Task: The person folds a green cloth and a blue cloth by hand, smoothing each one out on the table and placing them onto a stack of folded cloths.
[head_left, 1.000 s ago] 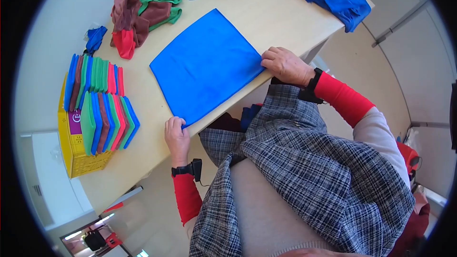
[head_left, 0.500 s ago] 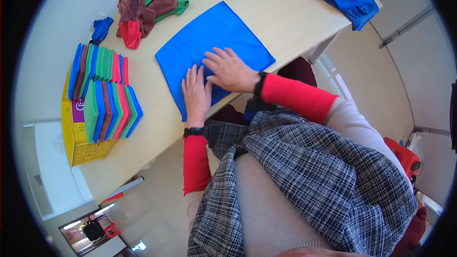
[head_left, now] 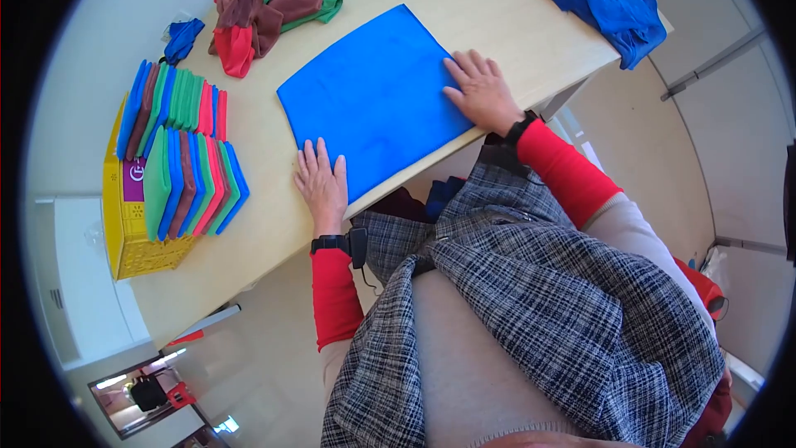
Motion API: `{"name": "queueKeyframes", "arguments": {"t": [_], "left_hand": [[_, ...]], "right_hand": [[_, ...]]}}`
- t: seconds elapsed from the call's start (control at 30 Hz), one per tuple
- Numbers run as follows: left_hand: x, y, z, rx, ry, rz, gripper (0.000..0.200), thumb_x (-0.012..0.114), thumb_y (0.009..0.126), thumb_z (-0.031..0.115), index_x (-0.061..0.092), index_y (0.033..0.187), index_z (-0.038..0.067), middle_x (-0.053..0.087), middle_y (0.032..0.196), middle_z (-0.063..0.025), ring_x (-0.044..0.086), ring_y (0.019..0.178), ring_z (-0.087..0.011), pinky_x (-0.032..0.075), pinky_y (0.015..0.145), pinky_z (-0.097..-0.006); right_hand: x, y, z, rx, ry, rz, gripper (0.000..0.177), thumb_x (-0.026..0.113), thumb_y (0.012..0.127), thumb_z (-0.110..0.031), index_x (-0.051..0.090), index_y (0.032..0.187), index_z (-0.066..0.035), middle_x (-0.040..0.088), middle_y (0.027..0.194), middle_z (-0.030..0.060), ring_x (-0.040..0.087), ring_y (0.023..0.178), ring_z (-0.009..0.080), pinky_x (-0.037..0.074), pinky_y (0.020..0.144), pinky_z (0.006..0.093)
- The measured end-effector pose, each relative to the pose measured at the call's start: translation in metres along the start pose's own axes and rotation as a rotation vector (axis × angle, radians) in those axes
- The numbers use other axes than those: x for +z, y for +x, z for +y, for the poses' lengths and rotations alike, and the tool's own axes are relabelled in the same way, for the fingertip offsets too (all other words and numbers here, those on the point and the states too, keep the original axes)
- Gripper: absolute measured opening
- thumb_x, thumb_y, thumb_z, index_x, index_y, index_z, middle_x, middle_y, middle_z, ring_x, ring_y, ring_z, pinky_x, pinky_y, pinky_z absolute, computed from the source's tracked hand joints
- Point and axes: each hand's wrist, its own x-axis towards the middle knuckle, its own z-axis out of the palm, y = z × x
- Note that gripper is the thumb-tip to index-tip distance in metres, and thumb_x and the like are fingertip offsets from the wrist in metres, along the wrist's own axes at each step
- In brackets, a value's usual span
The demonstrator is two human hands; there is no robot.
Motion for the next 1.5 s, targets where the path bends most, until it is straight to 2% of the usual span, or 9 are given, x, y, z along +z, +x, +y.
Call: {"name": "queueKeyframes", "arguments": {"t": [0.23, 0.37, 0.47, 0.6, 1.0, 1.13, 1.2, 1.37, 1.5], "left_hand": [[-0.033, 0.023, 0.000, -0.035, 0.046, -0.064, 0.064, 0.045, 0.104, 0.046, 0.036, 0.155, 0.008, 0.030, 0.163, -0.0165, 0.023, 0.152, -0.0350, 0.017, 0.120, -0.0593], [-0.030, 0.078, 0.045, 0.233, 0.102, 0.048, 0.061, 0.050, 0.102, 0.040, 0.039, 0.153, 0.009, 0.032, 0.162, -0.0160, 0.026, 0.151, -0.0348, 0.019, 0.119, -0.0608], [0.008, 0.106, 0.050, 0.306, 0.088, 0.047, 0.059, 0.051, 0.101, 0.040, 0.042, 0.152, 0.011, 0.034, 0.162, -0.0135, 0.027, 0.151, -0.0337, 0.020, 0.119, -0.0599], [0.031, 0.112, 0.045, 0.244, -0.013, 0.096, 0.057, 0.049, 0.101, 0.041, 0.044, 0.151, 0.012, 0.037, 0.160, -0.0130, 0.030, 0.149, -0.0343, 0.022, 0.118, -0.0592], [0.011, 0.118, -0.030, -0.134, -0.036, 0.091, 0.061, 0.043, 0.103, 0.047, 0.041, 0.154, 0.013, 0.035, 0.161, -0.0130, 0.026, 0.151, -0.0344, 0.017, 0.120, -0.0601], [0.003, 0.134, -0.034, -0.210, 0.146, 0.019, 0.059, 0.041, 0.105, 0.044, 0.038, 0.155, 0.015, 0.030, 0.164, -0.0119, 0.023, 0.152, -0.0325, 0.017, 0.120, -0.0608], [0.002, 0.156, -0.013, -0.050, 0.139, 0.070, 0.058, 0.041, 0.104, 0.042, 0.038, 0.155, 0.015, 0.032, 0.163, -0.0112, 0.024, 0.152, -0.0326, 0.018, 0.119, -0.0611], [0.030, 0.202, 0.026, 0.197, 0.071, 0.044, 0.055, 0.044, 0.103, 0.039, 0.044, 0.151, 0.013, 0.037, 0.160, -0.0113, 0.028, 0.150, -0.0334, 0.016, 0.120, -0.0615], [0.040, 0.210, 0.026, 0.167, 0.047, 0.056, 0.057, 0.044, 0.103, 0.041, 0.039, 0.154, 0.016, 0.036, 0.161, -0.0085, 0.027, 0.150, -0.0322, 0.020, 0.118, -0.0614]], "right_hand": [[-0.039, 0.032, -0.010, -0.013, -0.225, -0.064, 0.062, 0.051, 0.101, -0.045, 0.044, 0.149, -0.006, 0.040, 0.157, 0.0168, 0.033, 0.147, 0.0382, 0.028, 0.118, 0.0524], [-0.009, 0.080, -0.093, -0.313, 0.285, -0.040, 0.062, 0.051, 0.100, -0.046, 0.047, 0.146, -0.006, 0.046, 0.151, 0.0180, 0.040, 0.141, 0.0405, 0.033, 0.113, 0.0559], [0.026, 0.098, -0.134, -0.355, 0.376, 0.017, 0.060, 0.049, 0.100, -0.046, 0.047, 0.145, -0.006, 0.047, 0.151, 0.0172, 0.040, 0.141, 0.0398, 0.032, 0.113, 0.0566], [0.057, 0.112, -0.136, -0.319, 0.382, 0.060, 0.060, 0.047, 0.101, -0.047, 0.047, 0.146, -0.009, 0.046, 0.153, 0.0149, 0.039, 0.143, 0.0377, 0.029, 0.116, 0.0560], [0.042, 0.135, -0.010, -0.126, -0.033, 0.061, 0.058, 0.044, 0.102, -0.049, 0.047, 0.148, -0.015, 0.044, 0.155, 0.0104, 0.033, 0.147, 0.0352, 0.025, 0.119, 0.0556], [0.018, 0.156, -0.023, -0.090, -0.164, -0.023, 0.058, 0.045, 0.102, -0.049, 0.048, 0.148, -0.013, 0.044, 0.155, 0.0119, 0.033, 0.147, 0.0366, 0.026, 0.117, 0.0574], [0.013, 0.174, -0.048, -0.158, -0.223, -0.049, 0.058, 0.046, 0.103, -0.048, 0.047, 0.148, -0.011, 0.044, 0.154, 0.0137, 0.034, 0.146, 0.0375, 0.029, 0.116, 0.0580], [0.059, 0.200, -0.129, -0.276, 0.210, -0.012, 0.058, 0.045, 0.101, -0.049, 0.049, 0.146, -0.013, 0.046, 0.153, 0.0132, 0.036, 0.145, 0.0392, 0.027, 0.117, 0.0582], [0.081, 0.210, -0.127, -0.269, 0.249, 0.055, 0.057, 0.043, 0.101, -0.049, 0.048, 0.147, -0.015, 0.046, 0.154, 0.0113, 0.036, 0.145, 0.0365, 0.027, 0.117, 0.0552]]}}
